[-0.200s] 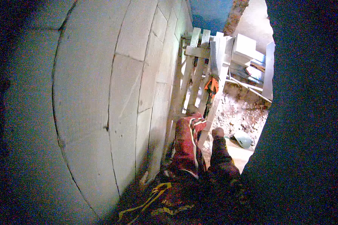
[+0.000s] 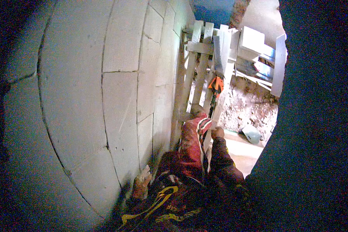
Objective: The person measures a wooden plank with a tape measure, marks it, and then uses a hand saw to cut the plank. The person is sitting on the floor during the task.
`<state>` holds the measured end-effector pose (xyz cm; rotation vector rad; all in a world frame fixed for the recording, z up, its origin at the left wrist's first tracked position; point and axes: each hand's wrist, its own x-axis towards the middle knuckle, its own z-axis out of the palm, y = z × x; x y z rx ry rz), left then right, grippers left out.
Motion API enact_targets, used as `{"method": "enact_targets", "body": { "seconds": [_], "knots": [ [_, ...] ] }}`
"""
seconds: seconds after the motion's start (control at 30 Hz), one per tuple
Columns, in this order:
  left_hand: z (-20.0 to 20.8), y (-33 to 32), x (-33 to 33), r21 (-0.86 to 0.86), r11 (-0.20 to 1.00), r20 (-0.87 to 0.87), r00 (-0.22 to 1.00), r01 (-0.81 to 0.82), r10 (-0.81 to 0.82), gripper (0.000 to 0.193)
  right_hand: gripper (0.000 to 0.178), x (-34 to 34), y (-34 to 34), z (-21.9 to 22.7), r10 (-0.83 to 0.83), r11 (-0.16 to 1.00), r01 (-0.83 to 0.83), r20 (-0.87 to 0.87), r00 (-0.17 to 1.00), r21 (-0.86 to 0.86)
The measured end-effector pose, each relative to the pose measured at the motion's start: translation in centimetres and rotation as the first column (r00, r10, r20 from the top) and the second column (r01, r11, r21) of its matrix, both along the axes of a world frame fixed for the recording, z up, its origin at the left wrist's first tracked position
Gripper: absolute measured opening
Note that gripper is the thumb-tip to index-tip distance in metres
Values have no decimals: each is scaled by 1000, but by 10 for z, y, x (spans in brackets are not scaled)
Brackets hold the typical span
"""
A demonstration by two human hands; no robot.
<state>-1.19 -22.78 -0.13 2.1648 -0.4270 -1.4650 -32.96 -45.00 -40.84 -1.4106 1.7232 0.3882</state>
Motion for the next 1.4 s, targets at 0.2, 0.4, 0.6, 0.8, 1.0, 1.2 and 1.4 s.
{"method": "enact_targets", "body": {
  "seconds": [0.2, 0.4, 0.6, 0.8, 1.0, 1.2, 1.4],
  "knots": [
    [18, -110, 4, 93, 985, -61, 988, 148, -142, 58, 39, 32, -32, 29, -438, 899, 432, 140, 888, 72],
    [-60, -166, 22, -4, 827, 195, 811, 562, -551, 52, 33, 24, 10, -20, -611, 790, 611, 173, 773, 60],
    [-188, -178, 7, -35, 782, 327, 746, 623, -580, 52, 37, -36, 14, -89, -545, 789, 589, 244, 802, -176],
    [-246, -189, 6, 144, 724, 375, 640, 675, -671, 63, 52, -69, -98, -158, -356, 920, 332, -96, 929, -208],
    [-273, -222, 16, 322, 713, 302, 647, 623, -701, 78, 81, -115, -252, -265, -111, 863, 30, -132, 985, -504],
    [-285, -269, 13, 392, 637, 332, 543, 664, -771, 79, 50, -187, -372, -365, -325, 762, 332, 116, 939, -556],
    [-297, -300, 7, 413, 691, 294, 632, 593, -717, 70, 41, -220, -423, -434, -337, 799, 484, 402, 851, -356]
  ]
}}
